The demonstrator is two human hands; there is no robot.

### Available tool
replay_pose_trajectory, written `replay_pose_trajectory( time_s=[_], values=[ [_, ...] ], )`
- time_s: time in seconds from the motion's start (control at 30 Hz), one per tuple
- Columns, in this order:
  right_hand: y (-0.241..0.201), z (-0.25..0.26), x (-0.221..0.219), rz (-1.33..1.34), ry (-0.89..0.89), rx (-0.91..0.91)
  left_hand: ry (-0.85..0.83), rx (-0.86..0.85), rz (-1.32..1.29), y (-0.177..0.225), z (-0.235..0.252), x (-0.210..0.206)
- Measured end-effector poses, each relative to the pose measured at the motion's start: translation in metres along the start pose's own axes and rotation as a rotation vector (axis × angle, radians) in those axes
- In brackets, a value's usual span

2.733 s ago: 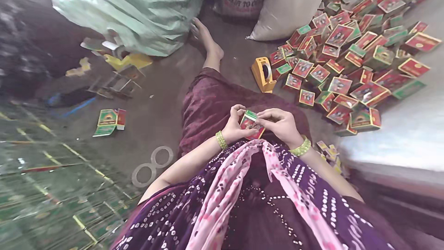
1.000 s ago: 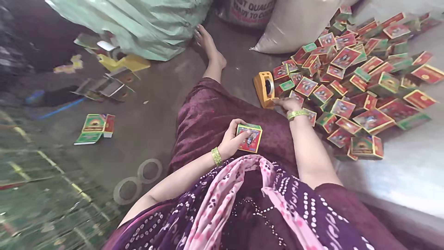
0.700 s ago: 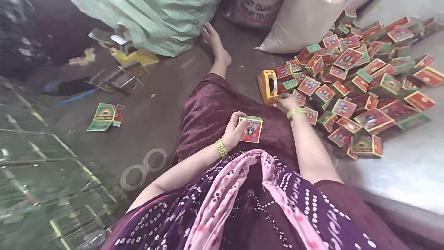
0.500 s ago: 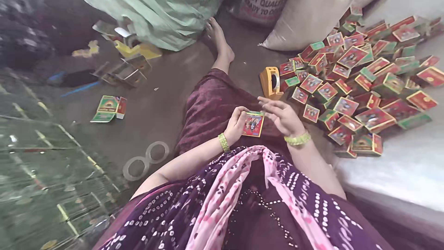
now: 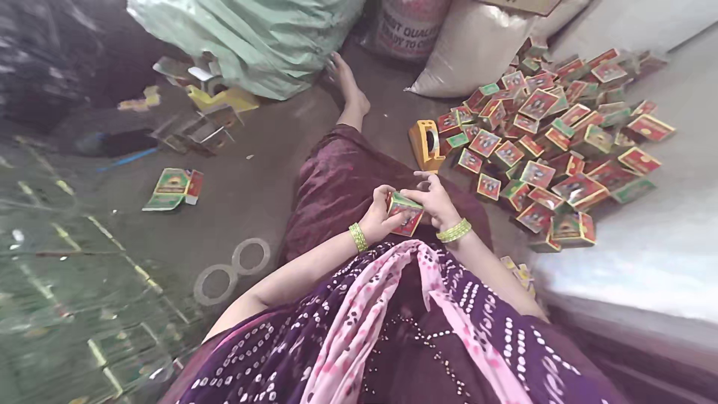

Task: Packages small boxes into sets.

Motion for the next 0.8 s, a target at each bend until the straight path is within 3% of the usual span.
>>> replay_pose_trajectory(
  time_s=[0.1,0.2,0.27,0.37,0.4,0.47,0.53,0.63,0.7,0.8],
  values=[
    [0.001,-0.009,0.021,-0.323,-0.275,0.104,0.057,0.043,-0.131,-0.001,0.002,0.0],
    [-0.002,-0.011,0.046,-0.444,-0.23,0.078,0.123,0.142,-0.178,0.0,0.009,0.002],
    [-0.017,-0.013,0.083,-0.175,0.0,0.115,0.121,0.184,-0.156,0.0,0.009,0.005],
    [-0.054,-0.015,0.146,0.648,0.447,0.437,0.11,0.152,-0.077,0.003,0.007,0.008],
    [-0.066,-0.017,0.163,0.838,0.513,0.564,0.123,0.136,-0.071,0.006,0.005,0.01],
    [-0.086,-0.022,0.174,0.929,0.525,0.677,0.223,0.108,-0.085,0.018,0.009,0.021],
    [-0.093,-0.027,0.151,0.813,0.419,0.594,0.433,0.07,-0.134,0.03,0.016,0.047],
    [-0.066,-0.018,0.106,0.564,0.108,0.452,0.942,0.064,-0.291,0.043,0.022,0.121],
    [-0.035,0.001,0.089,0.482,-0.149,0.374,1.338,0.15,-0.337,0.042,0.014,0.186],
    [-0.002,0.025,0.061,0.438,-0.187,0.248,1.733,0.374,-0.202,0.021,-0.014,0.273]
  ],
)
Point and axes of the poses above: each hand's wrist, its own z-axis towards the middle knuckle, its own x-axis out of the back of the hand, y = z × x, the point moved 1 cm from there along z, towards the middle knuckle, and after that the axes turned 12 degrees about -x, right-handed, at the moved point
